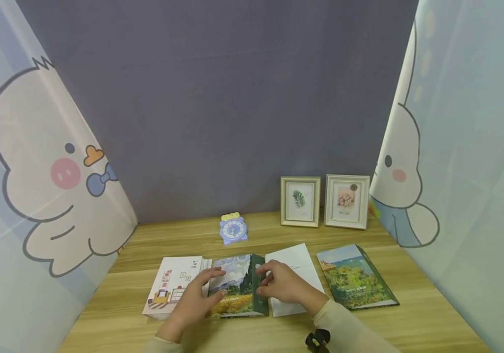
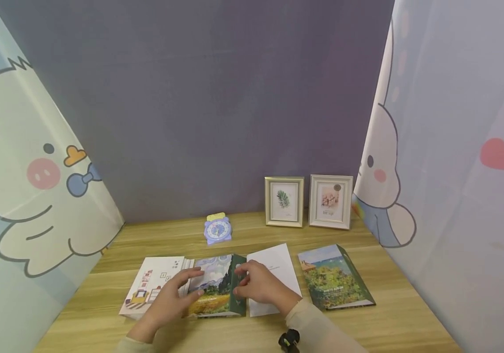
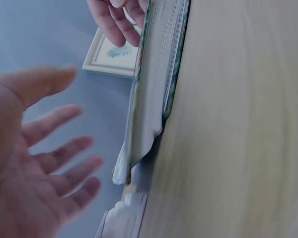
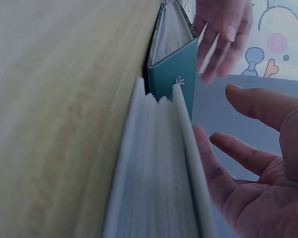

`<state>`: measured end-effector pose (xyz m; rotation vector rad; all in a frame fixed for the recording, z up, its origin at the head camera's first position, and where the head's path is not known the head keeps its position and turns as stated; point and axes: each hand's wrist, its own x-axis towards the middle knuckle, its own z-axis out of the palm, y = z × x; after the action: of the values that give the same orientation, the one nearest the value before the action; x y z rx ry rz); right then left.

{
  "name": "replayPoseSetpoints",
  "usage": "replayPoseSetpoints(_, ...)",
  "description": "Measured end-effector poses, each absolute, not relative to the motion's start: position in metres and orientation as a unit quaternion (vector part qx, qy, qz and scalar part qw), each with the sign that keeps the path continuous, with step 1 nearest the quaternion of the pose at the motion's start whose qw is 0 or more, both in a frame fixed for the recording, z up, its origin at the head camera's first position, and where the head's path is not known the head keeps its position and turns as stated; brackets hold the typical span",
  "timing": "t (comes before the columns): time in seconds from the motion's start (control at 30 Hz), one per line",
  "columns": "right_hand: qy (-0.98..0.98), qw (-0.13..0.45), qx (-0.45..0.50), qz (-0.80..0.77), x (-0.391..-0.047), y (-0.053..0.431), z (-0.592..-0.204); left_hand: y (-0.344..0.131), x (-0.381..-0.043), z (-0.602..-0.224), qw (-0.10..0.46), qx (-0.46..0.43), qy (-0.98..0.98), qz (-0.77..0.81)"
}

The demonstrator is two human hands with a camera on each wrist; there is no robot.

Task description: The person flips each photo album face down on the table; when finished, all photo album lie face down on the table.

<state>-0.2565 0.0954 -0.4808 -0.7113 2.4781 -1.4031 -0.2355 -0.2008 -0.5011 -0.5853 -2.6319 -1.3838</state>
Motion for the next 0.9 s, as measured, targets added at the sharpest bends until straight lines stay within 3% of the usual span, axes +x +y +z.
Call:
replayPoseSetpoints(0.13,0.838,0.11,-0.246,-0.475,-0.26,0.091,-0.477,-0.212,-0.237,-0.497,0.123,-0.172,-0.85,-0.483)
replayPoseSetpoints(0.3,0.841,0.109,-0.254,-0.465,-0.263,0.083,-0.475,-0.232,-0.239,-0.493,0.169,-0.157,-0.838,-0.495)
replayPoseSetpoints(0.9,0.849,0.096,-0.263,-0.449,-0.269,0.036,-0.465,-0.313,-0.238,-0.491,0.204,-0.045,-0.836,-0.508)
